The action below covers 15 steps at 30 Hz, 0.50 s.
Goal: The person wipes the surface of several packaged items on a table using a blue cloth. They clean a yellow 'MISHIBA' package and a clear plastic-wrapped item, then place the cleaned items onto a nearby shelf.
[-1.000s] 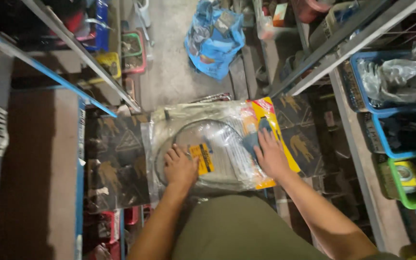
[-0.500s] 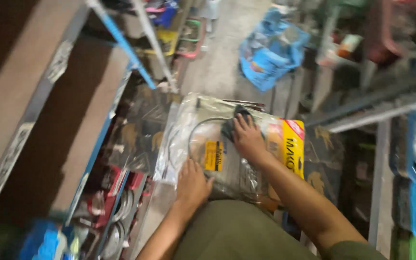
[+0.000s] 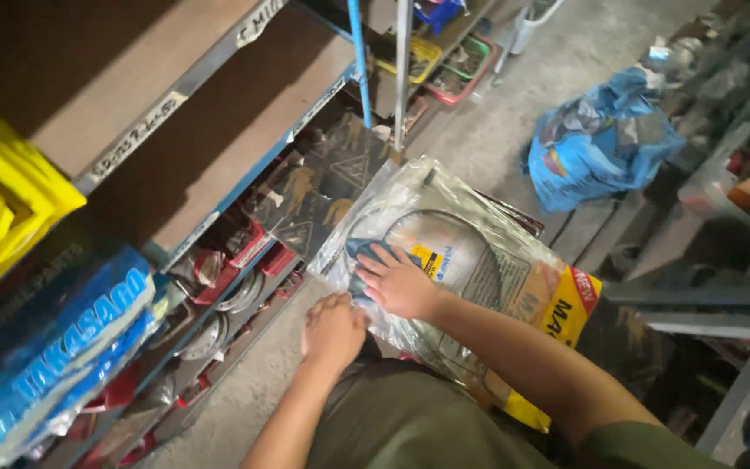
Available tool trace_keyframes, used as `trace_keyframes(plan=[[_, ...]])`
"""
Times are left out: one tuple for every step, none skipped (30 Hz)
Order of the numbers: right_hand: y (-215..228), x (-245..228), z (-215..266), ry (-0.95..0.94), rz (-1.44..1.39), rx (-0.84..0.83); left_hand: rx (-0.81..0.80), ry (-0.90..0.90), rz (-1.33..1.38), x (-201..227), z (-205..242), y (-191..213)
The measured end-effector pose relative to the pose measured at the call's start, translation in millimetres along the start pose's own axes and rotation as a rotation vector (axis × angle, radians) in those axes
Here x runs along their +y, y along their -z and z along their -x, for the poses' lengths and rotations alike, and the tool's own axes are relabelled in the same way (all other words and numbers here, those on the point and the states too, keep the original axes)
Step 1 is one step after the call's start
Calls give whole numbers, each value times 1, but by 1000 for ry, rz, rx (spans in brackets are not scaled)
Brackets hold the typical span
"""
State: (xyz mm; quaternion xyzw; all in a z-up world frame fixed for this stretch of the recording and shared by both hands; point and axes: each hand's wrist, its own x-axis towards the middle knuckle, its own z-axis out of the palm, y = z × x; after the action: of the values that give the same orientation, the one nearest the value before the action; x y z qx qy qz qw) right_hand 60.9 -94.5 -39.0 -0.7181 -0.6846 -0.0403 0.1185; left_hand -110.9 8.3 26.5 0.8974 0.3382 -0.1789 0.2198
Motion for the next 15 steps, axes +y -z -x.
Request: trace_keyframes(plan=[[-2, 13, -4, 15, -4, -6, 1, 13, 11, -8, -4, -11], [-4, 25, -9, 56, 49, 87, 4, 43, -17, -15, -7, -22], [-7, 33, -15, 93, 96, 184, 4, 73, -51, -26, -9, -33], [-10, 47, -16, 103, 86, 181, 2, 86, -47, -18, 0, -22], [-12, 63, -18, -20, 102, 186, -9, 82, -23, -9, 4, -10], [-13, 80, -20, -142, 117, 191, -20, 78, 0, 0, 8, 3], [-16, 88, -11, -142, 122, 189, -19, 75, 4, 3, 8, 7], [-19, 97, -2, -251, 119, 137, -7, 74, -9, 7, 9, 11], [-22, 104, 6, -355, 114, 83, 6, 77, -20, 9, 9, 14], [-10, 94, 1, -351, 117, 82, 7, 78, -15, 15, 11, 21], [2, 80, -5, -328, 130, 148, 26, 69, -21, 19, 13, 28], [13, 67, -12, -305, 142, 215, 44, 59, -27, 22, 16, 36], [9, 48, -7, -312, 138, 212, 38, 57, -32, 20, 14, 38], [5, 30, -4, -219, 118, 198, 33, 65, -33, 19, 12, 40], [3, 14, 0, -134, 106, 185, 29, 61, -35, 19, 6, 43]])
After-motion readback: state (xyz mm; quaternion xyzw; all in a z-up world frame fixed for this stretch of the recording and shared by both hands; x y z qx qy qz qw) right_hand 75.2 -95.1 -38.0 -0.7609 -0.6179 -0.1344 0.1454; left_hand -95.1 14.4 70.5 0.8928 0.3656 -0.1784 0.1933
